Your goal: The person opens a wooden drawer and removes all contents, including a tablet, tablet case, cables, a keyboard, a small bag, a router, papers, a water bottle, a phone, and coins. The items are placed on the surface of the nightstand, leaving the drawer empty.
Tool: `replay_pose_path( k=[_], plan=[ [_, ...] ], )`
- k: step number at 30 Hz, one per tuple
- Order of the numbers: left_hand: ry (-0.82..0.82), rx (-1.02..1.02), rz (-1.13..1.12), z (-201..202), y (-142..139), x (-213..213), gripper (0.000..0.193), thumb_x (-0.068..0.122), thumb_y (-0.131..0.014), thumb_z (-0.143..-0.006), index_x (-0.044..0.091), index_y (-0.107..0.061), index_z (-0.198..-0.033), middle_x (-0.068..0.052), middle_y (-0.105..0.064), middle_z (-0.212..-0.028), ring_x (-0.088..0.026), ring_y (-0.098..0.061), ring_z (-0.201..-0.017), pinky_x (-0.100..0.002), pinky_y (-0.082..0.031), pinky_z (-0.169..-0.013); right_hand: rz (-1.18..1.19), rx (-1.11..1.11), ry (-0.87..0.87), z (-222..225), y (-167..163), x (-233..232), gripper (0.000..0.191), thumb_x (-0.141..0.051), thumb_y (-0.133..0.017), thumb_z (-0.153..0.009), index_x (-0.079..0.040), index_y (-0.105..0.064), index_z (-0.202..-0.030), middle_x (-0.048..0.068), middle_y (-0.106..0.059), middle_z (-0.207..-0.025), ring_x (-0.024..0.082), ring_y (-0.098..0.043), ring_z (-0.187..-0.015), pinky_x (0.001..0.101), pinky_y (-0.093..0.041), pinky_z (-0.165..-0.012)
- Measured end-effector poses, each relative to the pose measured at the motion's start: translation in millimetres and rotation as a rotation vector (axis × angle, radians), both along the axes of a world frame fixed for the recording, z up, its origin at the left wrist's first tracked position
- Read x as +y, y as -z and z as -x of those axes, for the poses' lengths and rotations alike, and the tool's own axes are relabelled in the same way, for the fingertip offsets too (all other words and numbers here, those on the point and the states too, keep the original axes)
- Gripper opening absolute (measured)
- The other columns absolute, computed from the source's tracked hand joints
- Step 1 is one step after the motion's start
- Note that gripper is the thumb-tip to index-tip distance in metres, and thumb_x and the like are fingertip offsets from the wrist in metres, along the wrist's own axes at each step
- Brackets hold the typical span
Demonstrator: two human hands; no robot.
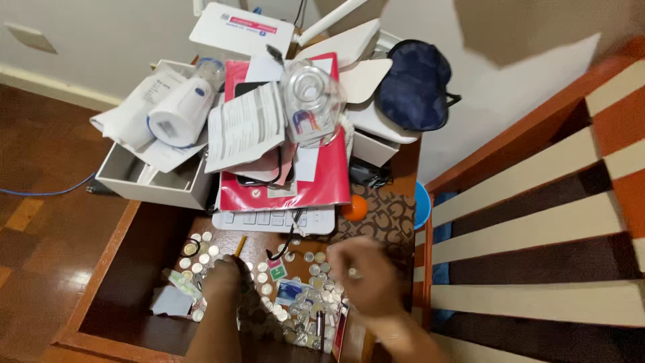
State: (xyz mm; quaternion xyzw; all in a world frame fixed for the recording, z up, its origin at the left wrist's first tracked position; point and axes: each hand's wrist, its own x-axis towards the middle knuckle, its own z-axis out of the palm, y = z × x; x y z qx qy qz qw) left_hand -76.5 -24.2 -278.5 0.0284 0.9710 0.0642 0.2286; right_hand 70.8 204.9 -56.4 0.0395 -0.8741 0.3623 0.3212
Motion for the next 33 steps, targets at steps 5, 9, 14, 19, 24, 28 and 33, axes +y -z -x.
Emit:
replay_pose_path(
  k=[5,9,14,19,24,28,33],
  plan=[
    [0.212,0.083,-0.134,-9,-28,10,0.027,0.015,-0.051,-0.097,0.008,-0.064,-0.119,-0.019,-0.067,-0.121,-0.036,-0.071,-0.104,-0.045,-0.059,-0.086,-0.04,-0.256,-0.189,9,4,-39,0.014,-0.007,-0.07,-0.093,-0.004,-0.07,-0.106,0.01,-0.071,-0.106,0.027,-0.07,-0.093,0.0371,-0.058,-0.082],
    [-0.289,-0.165,-0.587,4,-103,-27,0.027,0.026,-0.056,-0.102,0.003,-0.068,-0.112,-0.018,-0.075,-0.101,-0.029,-0.074,-0.087,-0.04,-0.06,-0.074,0.03,-0.505,-0.213,9,-20,-63,0.019,-0.014,-0.068,-0.094,-0.003,-0.072,-0.109,0.014,-0.071,-0.103,0.033,-0.069,-0.092,0.0397,-0.056,-0.078],
    [-0.543,-0.669,-1.051,-5,-244,-99,0.028,0.031,-0.068,-0.095,0.004,-0.07,-0.101,-0.003,-0.068,-0.083,-0.013,-0.066,-0.069,-0.032,-0.059,-0.067,0.236,-0.712,-0.313,13,-63,-97,0.039,-0.024,-0.069,-0.097,0.002,-0.066,-0.126,0.014,-0.074,-0.097,0.026,-0.073,-0.076,0.0361,-0.058,-0.07],
    [-0.349,-0.635,-1.13,-18,-360,-95,0.024,0.028,-0.072,-0.09,0.004,-0.073,-0.092,-0.002,-0.071,-0.079,-0.01,-0.062,-0.069,-0.027,-0.052,-0.063,0.757,-0.996,-0.571,9,-113,-117,0.033,-0.023,-0.063,-0.105,0.001,-0.07,-0.127,0.009,-0.072,-0.09,0.013,-0.059,-0.06,0.0268,-0.05,-0.057],
    [-0.122,-0.348,-1.057,-2,-432,-18,0.026,0.031,-0.074,-0.088,0.006,-0.077,-0.087,0.0,-0.065,-0.074,-0.008,-0.054,-0.066,-0.026,-0.044,-0.058,0.386,-0.49,-0.19,20,-172,-56,0.028,-0.007,-0.06,-0.09,-0.005,-0.074,-0.115,0.01,-0.077,-0.091,0.02,-0.071,-0.068,0.0337,-0.058,-0.063],
    [0.003,-0.262,-0.999,35,-458,75,0.047,0.043,-0.072,-0.093,-0.002,-0.067,-0.078,-0.003,-0.058,-0.057,-0.012,-0.051,-0.049,-0.03,-0.04,-0.047,-0.468,-0.378,0.305,66,-204,40,0.063,-0.021,-0.078,-0.075,-0.005,-0.059,-0.133,0.021,-0.047,-0.146,0.042,-0.041,-0.131,0.0548,-0.038,-0.104],
    [-0.016,-0.276,-1.022,61,-449,141,0.038,0.035,-0.076,-0.089,0.0,-0.067,-0.079,-0.005,-0.062,-0.061,-0.014,-0.057,-0.047,-0.031,-0.045,-0.042,-0.55,-0.485,0.185,115,-192,102,0.086,-0.028,-0.087,-0.066,-0.01,-0.054,-0.143,0.017,-0.052,-0.145,0.042,-0.047,-0.133,0.0513,-0.042,-0.104]
  ],
)
